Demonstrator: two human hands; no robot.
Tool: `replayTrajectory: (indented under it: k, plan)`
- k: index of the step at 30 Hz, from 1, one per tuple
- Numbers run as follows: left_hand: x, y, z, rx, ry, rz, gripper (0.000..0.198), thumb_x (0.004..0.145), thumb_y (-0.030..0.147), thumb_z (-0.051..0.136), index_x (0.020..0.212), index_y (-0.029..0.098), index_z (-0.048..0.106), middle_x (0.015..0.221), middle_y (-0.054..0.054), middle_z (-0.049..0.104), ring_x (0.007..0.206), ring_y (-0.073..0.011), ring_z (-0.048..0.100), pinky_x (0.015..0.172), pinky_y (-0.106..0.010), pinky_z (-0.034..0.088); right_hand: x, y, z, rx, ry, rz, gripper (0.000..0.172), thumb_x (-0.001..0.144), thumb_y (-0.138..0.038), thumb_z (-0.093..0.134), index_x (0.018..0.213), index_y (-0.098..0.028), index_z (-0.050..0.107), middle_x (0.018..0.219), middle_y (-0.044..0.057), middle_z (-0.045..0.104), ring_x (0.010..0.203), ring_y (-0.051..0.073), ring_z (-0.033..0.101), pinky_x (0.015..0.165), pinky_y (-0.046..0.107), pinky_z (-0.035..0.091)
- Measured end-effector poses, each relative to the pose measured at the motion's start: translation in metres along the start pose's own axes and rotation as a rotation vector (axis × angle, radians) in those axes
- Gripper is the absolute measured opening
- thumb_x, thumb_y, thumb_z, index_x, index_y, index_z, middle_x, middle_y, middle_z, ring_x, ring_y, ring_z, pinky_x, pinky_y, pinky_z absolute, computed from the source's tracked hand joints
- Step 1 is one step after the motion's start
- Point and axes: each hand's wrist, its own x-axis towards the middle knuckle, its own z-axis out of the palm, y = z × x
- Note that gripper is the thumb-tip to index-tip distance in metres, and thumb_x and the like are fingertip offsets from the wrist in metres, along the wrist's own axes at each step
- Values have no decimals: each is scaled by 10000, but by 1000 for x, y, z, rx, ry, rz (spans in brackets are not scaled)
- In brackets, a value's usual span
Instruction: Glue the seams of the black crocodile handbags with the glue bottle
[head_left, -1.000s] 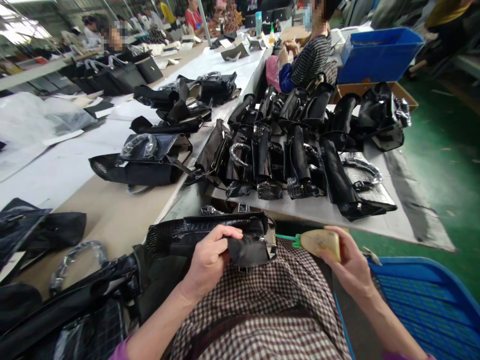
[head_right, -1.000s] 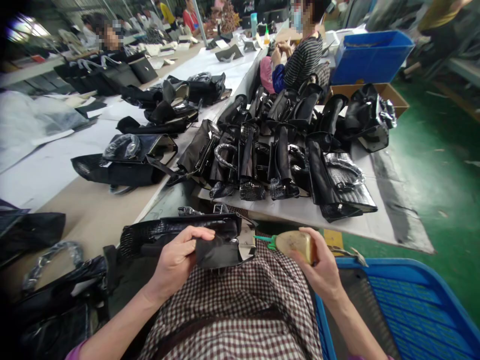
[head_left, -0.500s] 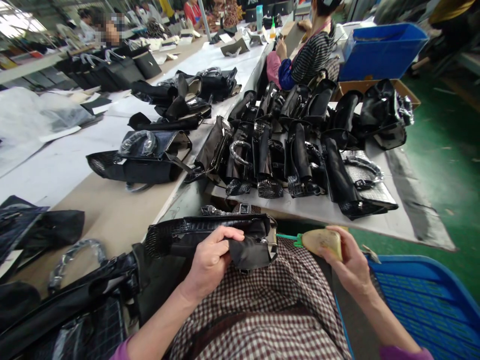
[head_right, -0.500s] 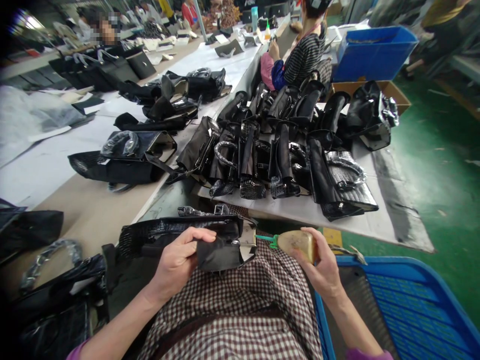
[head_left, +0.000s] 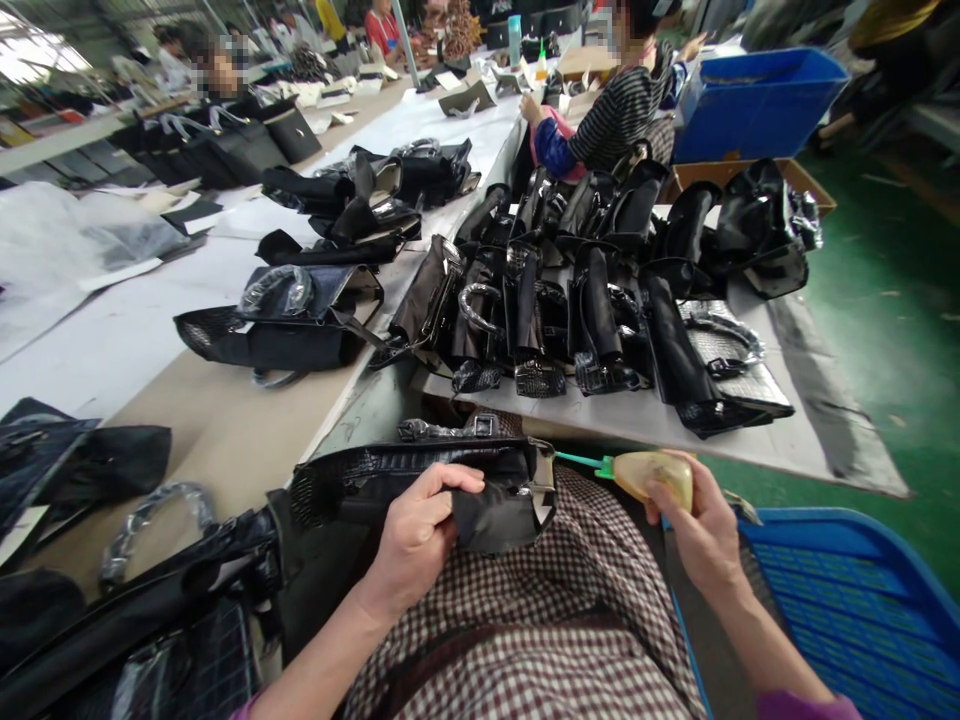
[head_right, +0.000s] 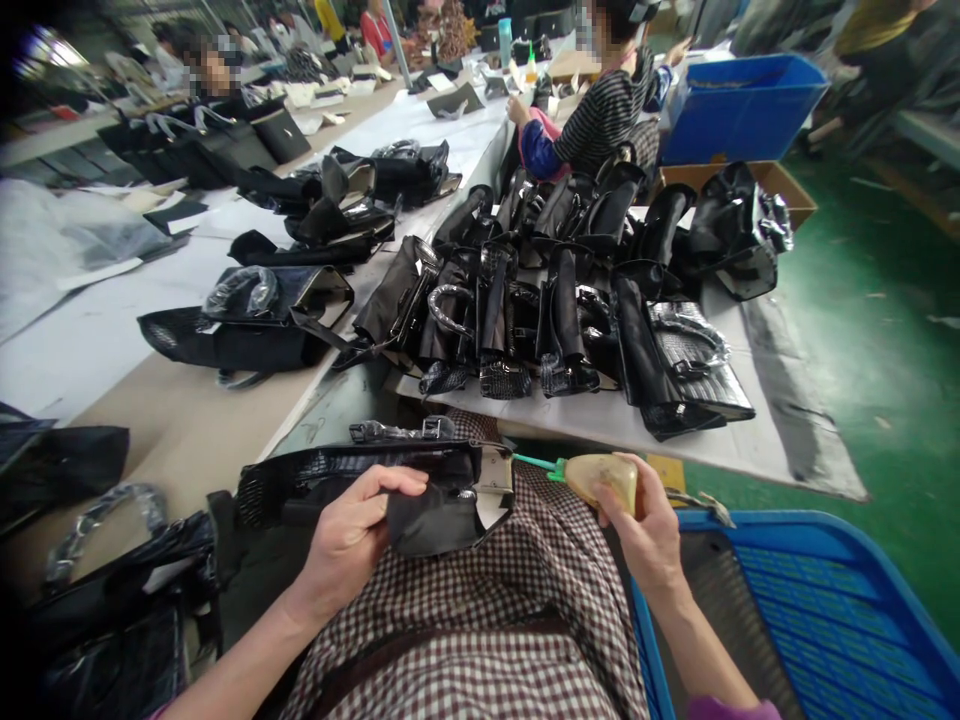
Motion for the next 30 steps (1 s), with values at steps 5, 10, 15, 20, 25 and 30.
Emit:
replayTrajectory:
  k: [5, 10, 15, 20, 25, 30]
  plan:
    - [-13, 3, 2, 5, -5, -19, 210, 868, 22, 626, 923, 188, 741, 994, -50, 728, 1000, -178, 721, 895, -249, 601, -9, -3, -9, 1, -52, 76, 450, 841, -504, 777, 1141, -202, 632, 760, 6, 651, 467, 172, 526, 417, 286, 461]
    - [-21, -2, 4, 10, -25, -18, 210, 889, 33, 607, 941, 191, 736, 1010, -56, 726, 1009, -181, 718, 892, -258, 606, -12, -3, -11, -56, -110, 107, 518, 769, -489, 835, 1162, -204, 656, 958, 73, 720, 664, 247, 649, 481, 301, 513]
    - [-22, -3, 3, 15, -30, -45, 198, 902, 51, 589, 931, 184, 733, 1019, -66, 724, 1012, -194, 719, 900, -289, 614, -12, -7, -10, -88, -136, 123, 530, 752, -477, 844, 1170, -206, 664, 1024, 95, 725, 784, 292, 678, 530, 316, 544]
    - [-23, -4, 3, 9, -23, -37, 229, 888, 22, 583, 938, 187, 733, 1022, -60, 724, 1015, -184, 717, 901, -271, 608, -16, -14, -14, -87, -138, 157, 519, 748, -491, 836, 1154, -213, 672, 948, 75, 727, 721, 281, 671, 517, 322, 534]
    - [-25, -1, 4, -12, -9, -40, 253, 873, 0, 591, 943, 198, 733, 1012, -39, 727, 995, -152, 719, 889, -214, 592, -21, -19, -13, -39, -173, 213, 515, 768, -517, 819, 1128, -186, 658, 773, 28, 684, 508, 200, 567, 453, 307, 477]
    - [-34, -1, 6, -17, 9, -73, 273, 849, -9, 588, 932, 204, 737, 1001, -38, 733, 971, -156, 728, 851, -203, 595, -28, -19, -13, 42, -236, 280, 479, 831, -529, 791, 1113, -166, 654, 737, 20, 658, 462, 164, 502, 416, 290, 448]
